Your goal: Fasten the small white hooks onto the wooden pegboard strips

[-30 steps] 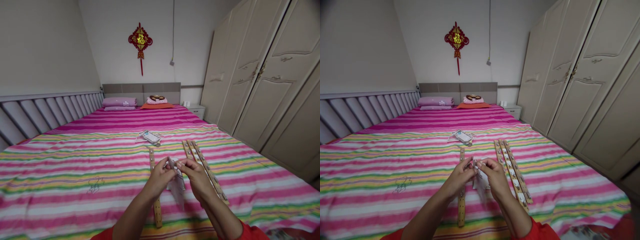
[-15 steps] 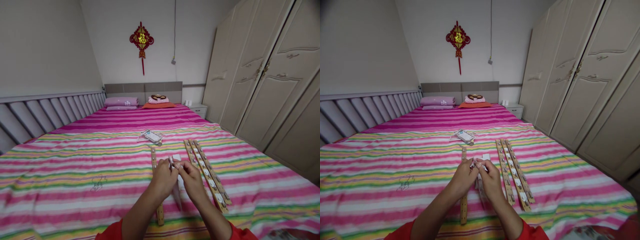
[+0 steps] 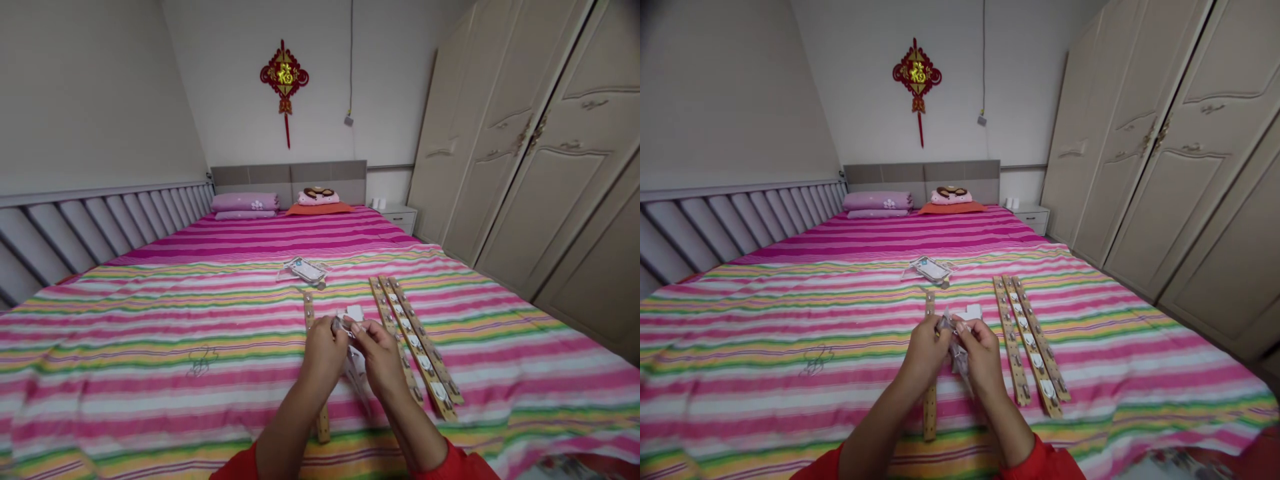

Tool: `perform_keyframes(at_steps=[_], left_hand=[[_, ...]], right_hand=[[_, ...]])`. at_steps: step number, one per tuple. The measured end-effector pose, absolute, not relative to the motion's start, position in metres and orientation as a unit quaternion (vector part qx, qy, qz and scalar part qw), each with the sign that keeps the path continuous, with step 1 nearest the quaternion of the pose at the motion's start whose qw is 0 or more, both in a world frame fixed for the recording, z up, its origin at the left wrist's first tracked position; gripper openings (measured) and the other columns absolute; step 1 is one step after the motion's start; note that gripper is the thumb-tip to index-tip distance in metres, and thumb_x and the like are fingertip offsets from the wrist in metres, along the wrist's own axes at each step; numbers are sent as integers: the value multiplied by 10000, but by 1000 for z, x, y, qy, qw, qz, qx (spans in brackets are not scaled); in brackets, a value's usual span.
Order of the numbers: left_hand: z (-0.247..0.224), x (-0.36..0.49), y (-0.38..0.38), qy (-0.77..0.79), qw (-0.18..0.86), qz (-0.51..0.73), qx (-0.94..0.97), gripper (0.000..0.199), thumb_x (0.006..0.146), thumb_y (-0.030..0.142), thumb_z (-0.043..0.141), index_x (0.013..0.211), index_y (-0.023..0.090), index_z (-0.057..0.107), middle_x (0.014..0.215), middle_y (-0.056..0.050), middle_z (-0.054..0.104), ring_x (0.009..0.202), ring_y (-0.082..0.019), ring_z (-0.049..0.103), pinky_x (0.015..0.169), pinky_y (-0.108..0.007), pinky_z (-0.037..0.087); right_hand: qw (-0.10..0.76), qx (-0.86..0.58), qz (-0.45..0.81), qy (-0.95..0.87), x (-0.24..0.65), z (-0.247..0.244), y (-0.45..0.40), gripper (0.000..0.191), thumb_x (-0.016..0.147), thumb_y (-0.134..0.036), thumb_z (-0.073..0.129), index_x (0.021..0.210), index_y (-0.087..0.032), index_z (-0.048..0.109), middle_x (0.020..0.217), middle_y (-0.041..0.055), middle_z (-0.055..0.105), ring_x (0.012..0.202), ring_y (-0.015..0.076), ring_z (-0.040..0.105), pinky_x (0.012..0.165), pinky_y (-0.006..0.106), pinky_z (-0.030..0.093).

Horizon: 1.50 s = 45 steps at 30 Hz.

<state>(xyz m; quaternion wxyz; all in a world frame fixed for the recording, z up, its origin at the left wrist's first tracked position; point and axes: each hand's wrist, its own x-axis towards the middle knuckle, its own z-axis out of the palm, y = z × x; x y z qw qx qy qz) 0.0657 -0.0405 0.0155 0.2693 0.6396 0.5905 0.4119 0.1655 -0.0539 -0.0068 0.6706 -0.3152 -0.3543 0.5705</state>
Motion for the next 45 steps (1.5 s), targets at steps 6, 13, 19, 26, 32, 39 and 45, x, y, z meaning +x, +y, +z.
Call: perform_keyframes(at_steps=[6,13,19,26,32,39,45], left_hand=[[5,51,-28,550,421,424,583,186,775,302,412,727,182,545,664,-27,600,531,-164,573,510,-288,478],[-2,45,-22,483,562,426,519,257,760,367,449,744,152,589,628,-31,645,542,-159,605,551,-298,509],[-6,37,-28,449,601,434,498,219,717,372,523,701,158,566,540,13,581,487,-127,545,519,-266,478],[-23,31,-28,463,610,431,477,220,677,365,576,609,167,509,423,73,424,356,-61,352,370,-186,257],[-19,18,-31,450,626,412,486,306,626,432,651,698,145,574,533,37,527,467,-95,467,473,-206,323],[-23,23,-42,429,625,387,526,215,663,348,642,696,142,590,536,51,491,481,-84,422,498,-203,317],[-37,32,-50,423,604,370,564,140,654,260,626,627,137,563,537,59,463,513,-81,394,493,-194,295]], right_hand=[[664,-310,592,-336,155,-8,-47,204,631,-306,748,613,-186,584,549,-46,621,463,121,548,471,243,464],[679,-317,592,-297,158,-14,-36,255,580,-342,771,594,-183,572,558,-30,632,497,137,582,479,247,473],[673,-357,575,-298,158,-25,-37,283,592,-398,742,605,-188,554,564,-15,637,522,154,597,503,266,478],[601,-408,511,-459,163,-20,-36,213,653,-347,709,586,-180,596,507,-44,571,494,135,523,508,251,408],[516,-441,436,-591,184,-11,-37,345,622,-330,739,939,-207,681,998,57,673,981,259,565,843,363,413],[394,-439,329,-738,186,-16,-51,494,774,-290,554,1252,-202,469,1328,112,480,1218,242,428,987,390,339],[336,-535,310,-710,173,-9,-49,113,610,-122,553,704,-177,584,715,29,614,683,182,560,596,271,403]])
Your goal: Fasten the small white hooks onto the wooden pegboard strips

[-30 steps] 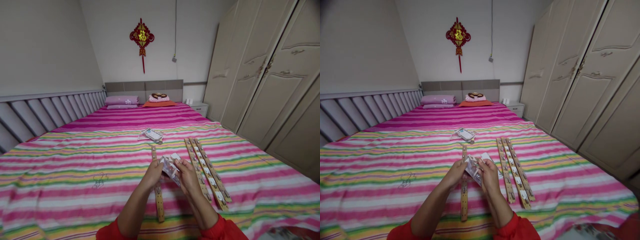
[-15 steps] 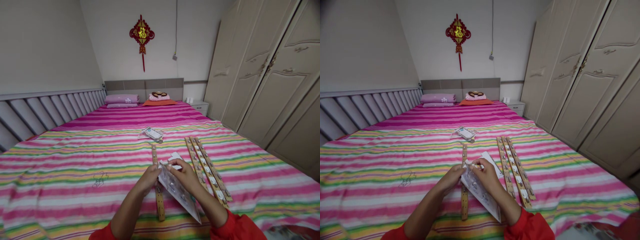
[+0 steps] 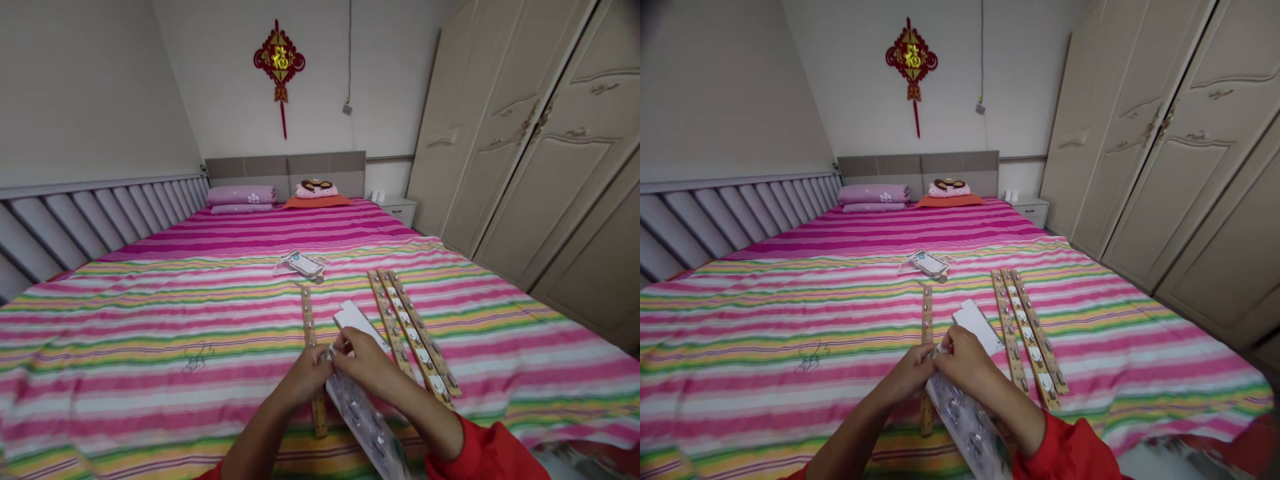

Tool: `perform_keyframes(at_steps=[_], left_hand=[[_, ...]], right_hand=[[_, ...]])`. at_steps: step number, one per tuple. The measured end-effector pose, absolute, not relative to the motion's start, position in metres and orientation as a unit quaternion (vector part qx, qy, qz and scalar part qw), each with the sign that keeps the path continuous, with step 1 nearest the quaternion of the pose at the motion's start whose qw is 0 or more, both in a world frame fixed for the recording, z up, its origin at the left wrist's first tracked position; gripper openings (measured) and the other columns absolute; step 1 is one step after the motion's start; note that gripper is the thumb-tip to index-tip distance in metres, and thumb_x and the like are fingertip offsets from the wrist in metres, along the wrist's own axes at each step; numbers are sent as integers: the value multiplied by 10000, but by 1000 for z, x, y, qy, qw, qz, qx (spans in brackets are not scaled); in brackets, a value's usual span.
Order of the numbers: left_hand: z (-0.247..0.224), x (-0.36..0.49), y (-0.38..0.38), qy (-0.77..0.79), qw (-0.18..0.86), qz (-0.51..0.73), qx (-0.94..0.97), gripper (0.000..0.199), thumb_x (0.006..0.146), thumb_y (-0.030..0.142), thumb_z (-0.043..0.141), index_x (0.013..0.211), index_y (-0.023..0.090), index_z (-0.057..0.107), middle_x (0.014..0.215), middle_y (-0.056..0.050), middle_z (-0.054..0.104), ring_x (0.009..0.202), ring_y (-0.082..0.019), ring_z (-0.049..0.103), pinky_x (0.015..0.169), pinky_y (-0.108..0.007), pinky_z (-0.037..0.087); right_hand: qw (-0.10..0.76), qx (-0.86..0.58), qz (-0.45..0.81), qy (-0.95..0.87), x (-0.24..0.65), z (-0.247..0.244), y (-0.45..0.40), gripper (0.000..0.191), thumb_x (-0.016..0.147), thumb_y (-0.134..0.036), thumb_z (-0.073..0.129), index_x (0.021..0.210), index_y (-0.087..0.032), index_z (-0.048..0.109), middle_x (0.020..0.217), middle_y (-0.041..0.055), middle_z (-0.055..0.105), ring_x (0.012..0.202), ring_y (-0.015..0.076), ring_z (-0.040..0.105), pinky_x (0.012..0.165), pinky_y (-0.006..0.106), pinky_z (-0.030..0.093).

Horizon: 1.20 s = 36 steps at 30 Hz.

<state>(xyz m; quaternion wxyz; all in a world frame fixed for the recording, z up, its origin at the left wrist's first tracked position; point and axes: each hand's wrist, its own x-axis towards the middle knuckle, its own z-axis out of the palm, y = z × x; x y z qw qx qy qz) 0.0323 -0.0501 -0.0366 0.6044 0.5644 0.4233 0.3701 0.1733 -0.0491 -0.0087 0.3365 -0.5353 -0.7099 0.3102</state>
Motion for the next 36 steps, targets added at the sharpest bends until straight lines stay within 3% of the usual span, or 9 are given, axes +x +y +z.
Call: perform_keyframes(at_steps=[1,4,9,15,20,25,29,33,36], left_hand=[[-38,33,-50,425,599,368,570,134,657,255,619,629,136,564,550,55,474,527,-83,400,502,-195,301],[-43,37,-47,441,581,371,575,112,668,240,586,628,140,556,549,55,465,528,-86,394,495,-195,291],[-45,45,-32,453,564,387,572,64,650,205,586,626,147,570,554,48,487,538,-95,411,499,-199,295],[-46,40,-15,465,589,401,526,120,687,273,581,691,153,591,505,61,485,459,-79,403,462,-196,296],[-47,39,-4,457,634,401,478,221,667,358,637,726,155,571,483,70,471,407,-63,396,429,-191,308],[-43,42,15,444,664,410,442,296,594,258,698,840,165,565,598,39,571,509,-93,528,535,-229,428],[-43,39,35,446,670,400,439,298,581,167,687,860,156,581,587,26,598,507,-104,555,533,-231,435],[-47,32,52,456,658,386,458,264,559,147,704,805,139,607,529,39,590,438,-88,517,469,-205,383],[-51,28,61,463,651,376,470,275,536,182,725,784,127,621,508,39,586,416,-87,493,450,-206,354]], right_hand=[[330,-535,317,-710,173,-9,-46,56,591,-135,579,613,-183,560,643,10,587,635,173,538,564,263,374],[320,-540,343,-699,174,-11,-35,189,559,-178,634,437,-193,491,483,-25,497,537,149,473,515,260,302],[329,-535,427,-651,180,-12,-16,279,526,-134,625,314,-195,455,298,-73,342,404,99,359,458,251,229],[414,-471,565,-536,192,-19,-11,117,581,-210,587,472,-168,579,448,-47,541,446,102,470,476,231,387],[490,-434,627,-422,196,-35,-4,122,574,-214,660,510,-159,572,539,-4,612,522,136,563,520,273,474],[547,-429,621,-363,196,-50,19,229,758,-229,644,570,-138,548,598,-22,611,579,116,596,557,258,495],[562,-435,602,-362,195,-58,28,234,868,-269,541,685,-127,567,665,-33,607,573,92,580,563,249,485],[549,-442,583,-405,199,-57,23,286,728,-256,677,506,-144,536,463,-73,512,447,81,476,488,210,384],[525,-438,580,-443,205,-48,19,275,567,-246,763,432,-146,545,484,-54,558,500,99,492,514,209,357]])
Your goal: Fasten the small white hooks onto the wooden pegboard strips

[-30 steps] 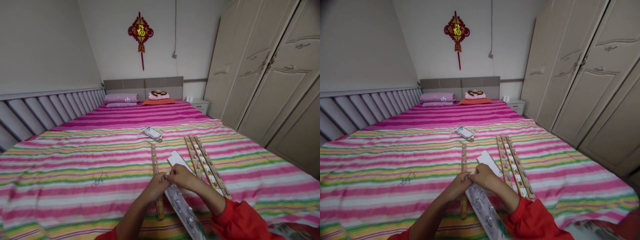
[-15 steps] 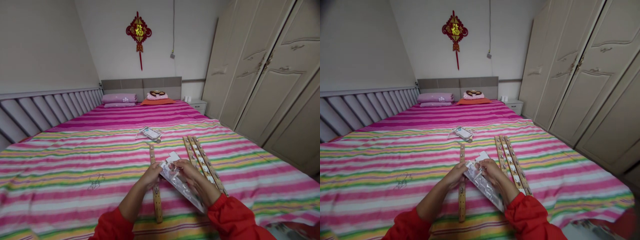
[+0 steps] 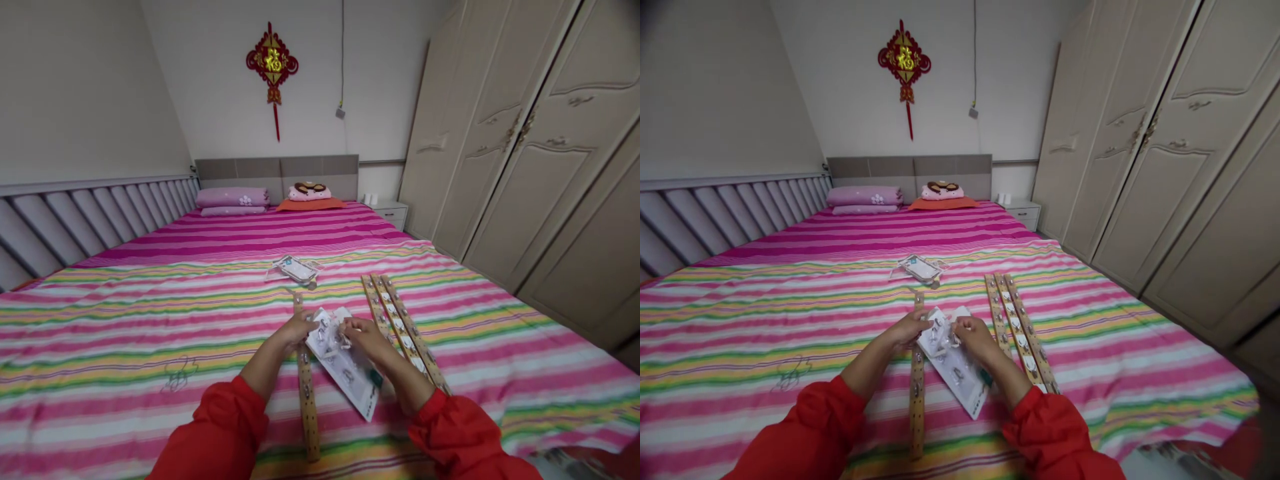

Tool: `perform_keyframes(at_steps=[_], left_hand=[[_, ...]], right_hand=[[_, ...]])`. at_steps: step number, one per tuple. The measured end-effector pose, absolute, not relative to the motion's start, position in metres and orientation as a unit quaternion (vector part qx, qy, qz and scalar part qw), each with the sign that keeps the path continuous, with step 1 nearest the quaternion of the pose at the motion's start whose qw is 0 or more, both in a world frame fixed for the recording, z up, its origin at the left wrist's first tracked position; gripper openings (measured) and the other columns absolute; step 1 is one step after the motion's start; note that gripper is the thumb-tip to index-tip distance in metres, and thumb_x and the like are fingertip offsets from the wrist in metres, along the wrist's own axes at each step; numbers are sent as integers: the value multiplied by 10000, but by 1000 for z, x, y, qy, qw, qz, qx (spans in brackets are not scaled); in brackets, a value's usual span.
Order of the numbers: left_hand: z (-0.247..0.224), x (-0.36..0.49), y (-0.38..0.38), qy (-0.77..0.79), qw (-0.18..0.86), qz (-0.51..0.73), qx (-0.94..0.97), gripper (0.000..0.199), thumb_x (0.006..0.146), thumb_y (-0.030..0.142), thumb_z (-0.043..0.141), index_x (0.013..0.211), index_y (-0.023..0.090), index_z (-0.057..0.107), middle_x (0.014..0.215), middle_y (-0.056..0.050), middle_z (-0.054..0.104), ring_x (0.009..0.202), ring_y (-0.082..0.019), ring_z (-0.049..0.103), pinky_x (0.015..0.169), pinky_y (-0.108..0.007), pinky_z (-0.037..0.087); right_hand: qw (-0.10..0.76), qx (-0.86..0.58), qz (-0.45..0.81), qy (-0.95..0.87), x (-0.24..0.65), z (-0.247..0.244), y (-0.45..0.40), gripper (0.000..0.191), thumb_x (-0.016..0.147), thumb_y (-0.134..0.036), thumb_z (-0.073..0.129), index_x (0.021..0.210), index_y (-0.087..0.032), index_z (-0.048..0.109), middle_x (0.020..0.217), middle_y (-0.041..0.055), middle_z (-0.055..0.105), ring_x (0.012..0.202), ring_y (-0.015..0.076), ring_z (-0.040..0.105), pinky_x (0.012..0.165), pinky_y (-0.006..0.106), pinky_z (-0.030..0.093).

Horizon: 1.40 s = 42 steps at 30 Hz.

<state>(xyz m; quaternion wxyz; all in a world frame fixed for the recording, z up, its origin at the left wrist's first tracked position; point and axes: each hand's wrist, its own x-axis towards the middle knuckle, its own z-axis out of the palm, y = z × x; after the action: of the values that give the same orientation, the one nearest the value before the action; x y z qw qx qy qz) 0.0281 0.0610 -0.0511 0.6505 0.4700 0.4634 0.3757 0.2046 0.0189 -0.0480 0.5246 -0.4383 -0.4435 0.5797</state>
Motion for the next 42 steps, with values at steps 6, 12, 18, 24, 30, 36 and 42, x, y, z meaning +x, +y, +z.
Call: perform_keyframes(at_steps=[6,12,18,24,30,36,42], left_hand=[[-58,35,66,471,642,367,480,271,510,266,751,708,127,627,528,21,591,468,-110,519,498,-231,374],[-69,43,65,509,605,386,475,357,557,417,725,737,134,600,507,44,535,459,-97,475,488,-218,339],[-55,24,72,555,555,415,460,471,688,603,514,762,141,575,519,56,483,441,-75,420,461,-205,285],[-37,19,58,542,556,388,497,341,624,476,645,716,152,589,559,39,535,473,-73,466,486,-199,334],[-58,54,57,603,493,322,538,259,569,360,716,571,180,529,444,37,488,470,-141,504,480,-251,354],[-76,105,53,684,368,304,552,805,375,232,838,1086,109,480,1186,-198,500,1163,-358,420,867,-353,374],[-81,108,62,725,350,249,538,851,530,177,802,1254,88,364,1288,-192,407,1148,-299,452,894,-367,416]], right_hand=[[477,-440,615,-448,208,-45,20,260,559,-376,728,541,-142,616,495,-31,595,488,119,508,529,234,368],[492,-459,613,-414,208,-62,21,220,588,-341,690,566,-155,575,466,-46,561,453,109,484,485,219,343],[514,-494,592,-375,217,-71,23,217,595,-286,649,490,-183,489,385,-74,470,370,92,403,411,208,269],[572,-503,559,-329,218,-67,8,202,597,-282,646,492,-189,500,421,-57,509,405,114,449,421,224,307],[646,-516,500,-256,248,-48,-18,122,558,-266,670,545,-193,573,492,-41,595,507,146,534,504,244,406],[683,-513,472,-218,267,-28,-36,140,494,-257,710,606,-197,651,561,-35,652,571,155,579,558,241,453],[675,-497,499,-219,262,-23,-50,162,517,-282,735,635,-189,676,567,-20,654,589,169,582,542,232,444]])
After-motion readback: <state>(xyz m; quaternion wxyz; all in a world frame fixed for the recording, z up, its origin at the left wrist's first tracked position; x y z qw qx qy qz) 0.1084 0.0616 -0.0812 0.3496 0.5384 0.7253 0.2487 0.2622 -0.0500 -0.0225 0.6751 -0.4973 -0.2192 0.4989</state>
